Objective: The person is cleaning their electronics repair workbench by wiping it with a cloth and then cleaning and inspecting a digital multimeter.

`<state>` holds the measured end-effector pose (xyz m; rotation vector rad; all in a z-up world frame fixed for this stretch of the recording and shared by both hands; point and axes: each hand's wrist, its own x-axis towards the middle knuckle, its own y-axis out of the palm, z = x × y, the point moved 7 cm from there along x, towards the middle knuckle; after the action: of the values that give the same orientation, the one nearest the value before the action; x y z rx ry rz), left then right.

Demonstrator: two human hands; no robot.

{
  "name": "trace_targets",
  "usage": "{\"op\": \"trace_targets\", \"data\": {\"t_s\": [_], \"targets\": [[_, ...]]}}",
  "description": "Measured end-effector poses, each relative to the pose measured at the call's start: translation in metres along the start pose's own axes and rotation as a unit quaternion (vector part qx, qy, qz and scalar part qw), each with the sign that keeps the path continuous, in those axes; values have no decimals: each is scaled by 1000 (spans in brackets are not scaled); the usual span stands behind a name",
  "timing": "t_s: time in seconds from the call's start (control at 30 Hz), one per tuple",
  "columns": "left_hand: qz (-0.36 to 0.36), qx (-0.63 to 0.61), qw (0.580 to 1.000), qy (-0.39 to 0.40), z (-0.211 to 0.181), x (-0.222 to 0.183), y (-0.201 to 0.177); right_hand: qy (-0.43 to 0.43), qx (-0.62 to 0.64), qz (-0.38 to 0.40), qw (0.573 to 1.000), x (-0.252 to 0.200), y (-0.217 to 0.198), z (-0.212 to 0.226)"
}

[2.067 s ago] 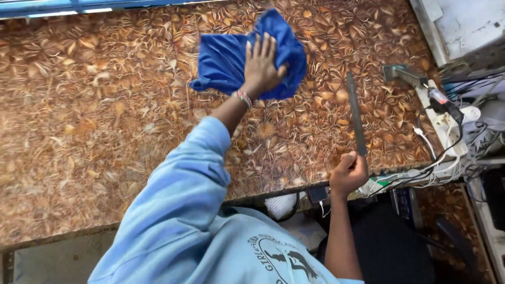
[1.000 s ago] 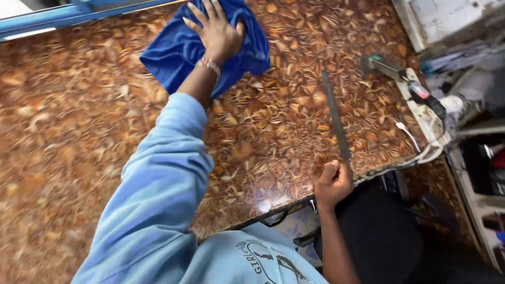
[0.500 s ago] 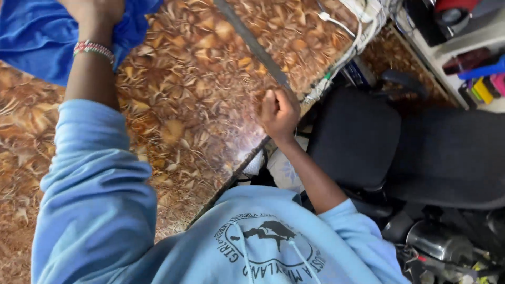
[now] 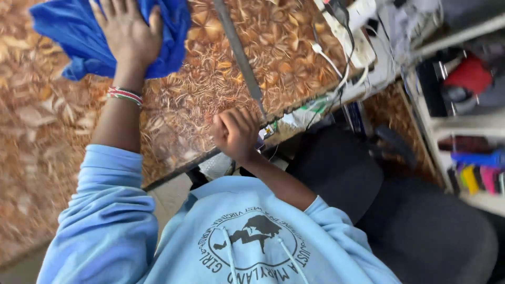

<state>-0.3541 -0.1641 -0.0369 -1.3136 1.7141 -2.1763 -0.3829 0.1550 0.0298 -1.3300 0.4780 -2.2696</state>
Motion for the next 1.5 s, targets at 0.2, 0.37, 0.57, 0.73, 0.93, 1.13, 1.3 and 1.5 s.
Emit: {"op": "trace_targets", "data": {"t_s": [0.2,0.37,0.57,0.73,0.93,1.13,1.3,1.5], "targets": [[110,-32,986,-124,-64,-83,-92,-22,91,50,994,-5,-7,-2],[154,-70,968,-184,-111,-168,-174,-17,256,137,957,-2,-19,-27],[145,-52,954,-256,-90,-210,-188,18,130,110,985,35,-31,-99],[164,-41,947,-273,-86,-215,-182,24,-116,292,949,32,3,-108],[165,-50,944,-281,-84,-218,-184,34,-145,355,923,31,25,-126],[106,-70,954,-271,-80,-223,-179,-25,-173,259,950,19,39,-142],[117,-83,953,-266,-79,-224,-177,97,11,282,954,33,-4,-133],[143,-81,948,-272,-79,-224,-179,213,257,275,902,20,-49,-142]]}}
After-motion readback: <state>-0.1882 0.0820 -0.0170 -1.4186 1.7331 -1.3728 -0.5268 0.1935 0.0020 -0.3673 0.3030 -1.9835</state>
